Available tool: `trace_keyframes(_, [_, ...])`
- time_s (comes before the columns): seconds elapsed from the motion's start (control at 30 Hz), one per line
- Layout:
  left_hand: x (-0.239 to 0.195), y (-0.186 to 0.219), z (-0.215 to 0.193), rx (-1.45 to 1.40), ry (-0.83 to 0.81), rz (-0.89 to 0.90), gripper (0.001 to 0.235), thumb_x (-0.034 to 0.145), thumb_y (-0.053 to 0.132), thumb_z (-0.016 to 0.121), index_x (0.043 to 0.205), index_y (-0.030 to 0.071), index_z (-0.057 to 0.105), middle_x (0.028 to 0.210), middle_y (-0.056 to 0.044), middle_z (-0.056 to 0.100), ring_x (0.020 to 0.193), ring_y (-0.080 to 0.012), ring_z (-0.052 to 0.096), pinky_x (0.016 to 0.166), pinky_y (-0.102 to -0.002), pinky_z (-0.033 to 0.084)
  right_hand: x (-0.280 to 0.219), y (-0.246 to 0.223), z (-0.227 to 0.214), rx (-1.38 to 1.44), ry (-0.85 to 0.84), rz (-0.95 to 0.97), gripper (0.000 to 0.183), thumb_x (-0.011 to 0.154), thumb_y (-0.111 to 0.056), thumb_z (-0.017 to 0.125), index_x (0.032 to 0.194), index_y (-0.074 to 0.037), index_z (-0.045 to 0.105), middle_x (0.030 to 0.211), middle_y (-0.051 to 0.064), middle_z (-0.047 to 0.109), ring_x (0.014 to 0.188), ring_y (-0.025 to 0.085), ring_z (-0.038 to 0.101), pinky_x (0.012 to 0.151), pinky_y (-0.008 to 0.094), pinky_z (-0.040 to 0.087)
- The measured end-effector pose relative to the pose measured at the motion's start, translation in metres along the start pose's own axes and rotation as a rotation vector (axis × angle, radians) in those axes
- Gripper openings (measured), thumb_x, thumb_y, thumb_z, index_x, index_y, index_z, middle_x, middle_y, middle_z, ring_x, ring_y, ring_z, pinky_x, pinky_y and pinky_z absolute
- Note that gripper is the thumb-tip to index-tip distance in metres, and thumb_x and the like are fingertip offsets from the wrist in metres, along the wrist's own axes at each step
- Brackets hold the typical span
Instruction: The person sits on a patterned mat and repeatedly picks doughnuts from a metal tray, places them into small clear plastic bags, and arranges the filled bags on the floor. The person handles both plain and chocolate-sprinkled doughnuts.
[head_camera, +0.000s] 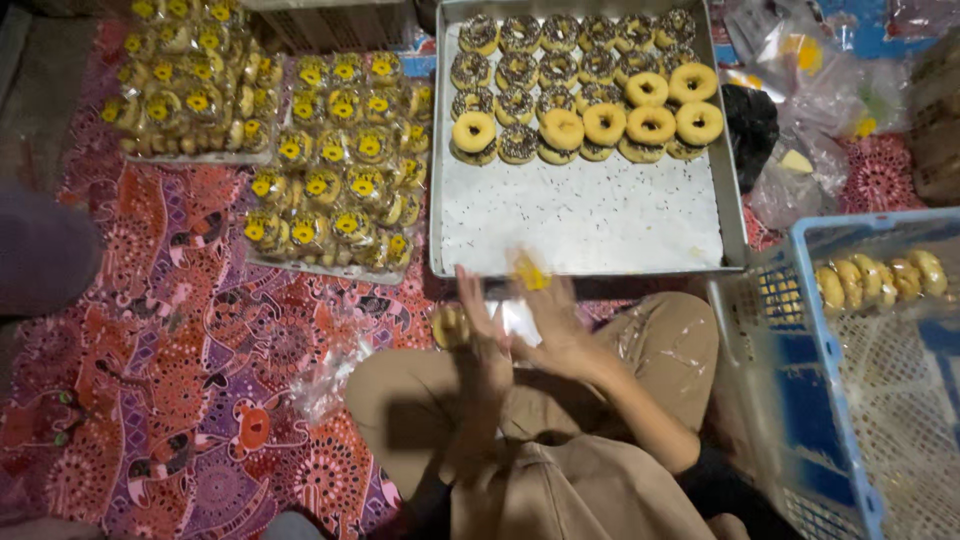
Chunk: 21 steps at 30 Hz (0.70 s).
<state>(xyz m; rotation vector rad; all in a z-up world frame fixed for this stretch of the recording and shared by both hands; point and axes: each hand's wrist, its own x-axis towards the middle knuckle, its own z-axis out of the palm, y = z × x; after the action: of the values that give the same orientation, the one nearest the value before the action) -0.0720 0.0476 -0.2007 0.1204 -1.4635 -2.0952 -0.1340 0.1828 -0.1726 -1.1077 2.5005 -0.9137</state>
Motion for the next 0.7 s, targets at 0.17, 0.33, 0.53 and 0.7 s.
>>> trace_keyframes(0.17, [0.101,0.000,-0.096,-0.920,0.422,-0.226,0.042,0.101,0.043,0.069,0.128,0.019,0.049,0.117,-0.008,0.058,0.112,-0.0250,0.054,0.098,-0.054,0.050,0.179,0.024,-0.056,0.626,-0.244,0.070,0.041,0.091,-0.044,0.067,0.118,-0.014,0.074,0.115,0.010,0.078,0.107,0.022,0.075,0.098,0.040,0.060])
trace_keyframes(0.33, [0.099,-0.014,-0.145,-0.996,0.611,-0.318,0.041,0.094,0.037,0.070,0.129,0.018,0.060,0.122,-0.015,0.063,0.116,-0.0264,0.058,0.106,-0.060,0.046,0.330,0.111,-0.053,-0.625,0.190,-0.161,0.050,0.076,-0.042,0.077,0.119,-0.017,0.078,0.125,0.020,0.069,0.108,0.047,0.063,0.085,0.058,0.055])
trace_keyframes(0.53, [0.102,-0.002,-0.125,-1.231,0.743,-0.482,0.057,0.087,0.030,0.072,0.134,0.004,0.052,0.150,-0.030,0.048,0.141,-0.0423,0.046,0.117,-0.055,0.038,0.322,0.105,-0.047,-0.378,-0.005,-0.020,0.054,0.085,-0.028,0.078,0.131,-0.010,0.057,0.123,0.015,0.066,0.104,0.033,0.070,0.089,0.046,0.061])
trace_keyframes(0.7, [0.129,-0.009,-0.088,-1.488,0.578,-0.354,0.067,0.086,0.020,0.068,0.144,-0.004,0.046,0.149,-0.036,0.045,0.144,-0.0443,0.040,0.118,-0.054,0.037,0.155,0.029,-0.058,0.514,0.363,-0.111,0.082,0.075,-0.020,0.092,0.140,-0.008,0.043,0.129,0.014,0.062,0.122,0.028,0.063,0.096,0.043,0.056])
